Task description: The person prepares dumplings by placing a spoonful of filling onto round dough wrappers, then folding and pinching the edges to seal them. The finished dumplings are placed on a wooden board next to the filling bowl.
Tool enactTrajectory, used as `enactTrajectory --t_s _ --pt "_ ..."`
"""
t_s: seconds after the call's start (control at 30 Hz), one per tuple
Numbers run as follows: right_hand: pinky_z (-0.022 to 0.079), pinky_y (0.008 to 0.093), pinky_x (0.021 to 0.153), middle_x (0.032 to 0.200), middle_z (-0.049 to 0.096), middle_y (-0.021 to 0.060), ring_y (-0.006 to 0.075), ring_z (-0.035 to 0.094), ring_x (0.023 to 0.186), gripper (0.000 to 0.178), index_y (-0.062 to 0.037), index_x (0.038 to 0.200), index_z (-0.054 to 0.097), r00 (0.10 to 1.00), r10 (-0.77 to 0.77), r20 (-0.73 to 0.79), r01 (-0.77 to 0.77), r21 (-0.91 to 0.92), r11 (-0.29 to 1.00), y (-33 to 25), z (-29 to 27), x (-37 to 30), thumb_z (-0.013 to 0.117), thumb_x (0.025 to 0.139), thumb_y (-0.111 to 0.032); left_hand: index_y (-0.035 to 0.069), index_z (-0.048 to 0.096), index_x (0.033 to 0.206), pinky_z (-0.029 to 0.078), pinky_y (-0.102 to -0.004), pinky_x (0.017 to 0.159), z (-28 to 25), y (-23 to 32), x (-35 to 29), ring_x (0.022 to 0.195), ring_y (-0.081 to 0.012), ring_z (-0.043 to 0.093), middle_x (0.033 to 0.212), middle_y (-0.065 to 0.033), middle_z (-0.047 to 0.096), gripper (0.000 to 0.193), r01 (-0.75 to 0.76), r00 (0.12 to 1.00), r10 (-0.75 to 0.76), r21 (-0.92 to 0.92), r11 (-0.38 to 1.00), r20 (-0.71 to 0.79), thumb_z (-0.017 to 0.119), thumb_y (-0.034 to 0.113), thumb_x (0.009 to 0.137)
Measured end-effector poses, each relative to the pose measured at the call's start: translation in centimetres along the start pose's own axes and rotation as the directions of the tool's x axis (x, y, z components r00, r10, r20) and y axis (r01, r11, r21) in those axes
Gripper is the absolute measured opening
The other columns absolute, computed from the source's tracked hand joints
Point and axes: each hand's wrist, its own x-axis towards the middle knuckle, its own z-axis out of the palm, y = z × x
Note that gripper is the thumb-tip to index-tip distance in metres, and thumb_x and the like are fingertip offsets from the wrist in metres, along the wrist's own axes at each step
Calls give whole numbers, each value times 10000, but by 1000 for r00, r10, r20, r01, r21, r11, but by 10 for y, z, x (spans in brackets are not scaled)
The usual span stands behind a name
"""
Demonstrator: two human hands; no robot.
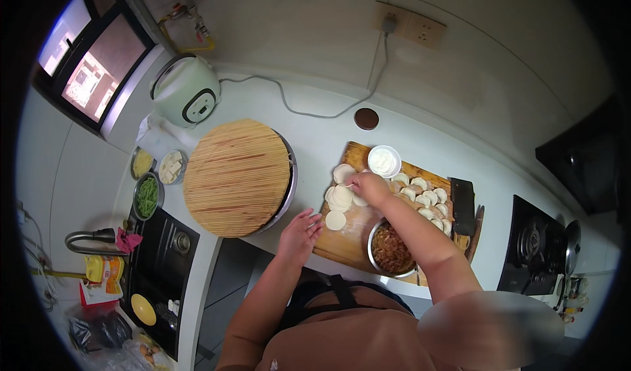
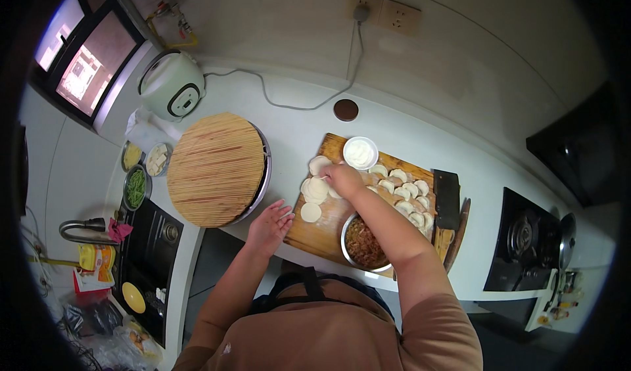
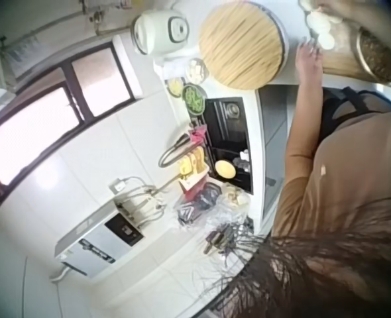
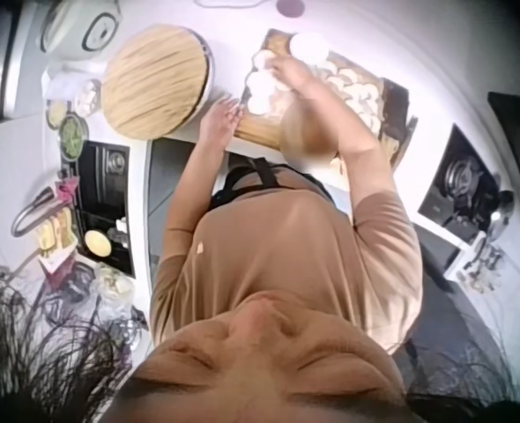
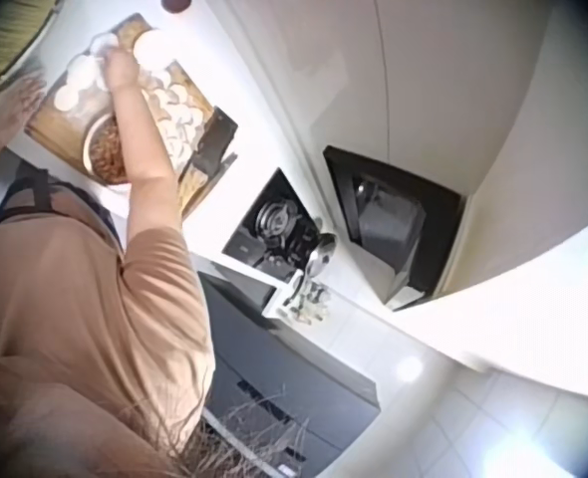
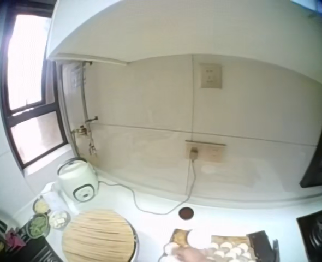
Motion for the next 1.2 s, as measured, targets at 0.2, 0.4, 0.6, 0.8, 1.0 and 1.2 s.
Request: enactTrajectory --t_s 0.2,0.4,0.6,0.8,1.0,1.2 --pt "477 329 650 819 651 96 222 620 726 146 -102 932 646 990 134 -43 -124 179 976 -12 -23 -24 620 789 -101 -4 406 1231 417 -345 911 4 -20 7 1046 -268 502 1158 -169 488 361 34 996 -39 62 997 81 461 133 902" --pt "489 308 664 818 650 104 213 627 732 194 -92 968 632 988 138 -73 -103 357 928 -32 -46 -57 624 776 -65 -2 311 1319 350 -393 1008 33 -41 6 1196 -296 417 1277 -171 426 442 135 970 -131 -4 991 207 386 225 948" --pt "492 312 697 854 648 122 221 631 769 180 -57 978 619 994 9 -105 53 563 825 -50 -68 -114 620 800 -84 17 384 1243 355 -422 1016 56 -66 15 1179 -252 443 1250 -107 466 350 152 938 -120 -74 986 324 404 206 949" --pt "479 356 718 910 625 109 285 592 829 168 -85 984 617 951 -3 -310 28 74 997 8 -108 -200 571 830 -133 12 449 1157 409 -419 975 73 -79 9 1103 -241 516 1156 -105 534 255 27 984 -43 90 996 174 477 82 913" --pt "461 348 750 903 543 65 259 539 875 263 -138 1036 592 995 -35 -95 30 -56 998 32 -76 -296 554 785 -70 32 466 1179 429 -404 942 85 -87 6 1084 -229 530 1156 -85 548 282 -41 987 20 124 991 161 495 52 899" --pt "454 332 742 929 493 50 232 505 891 328 -146 1029 587 984 -166 -59 158 -120 980 39 -47 -304 588 711 -64 70 479 1186 438 -377 910 92 -86 4 1062 -200 539 1157 -58 556 287 -83 978 43 196 977 202 493 58 899"
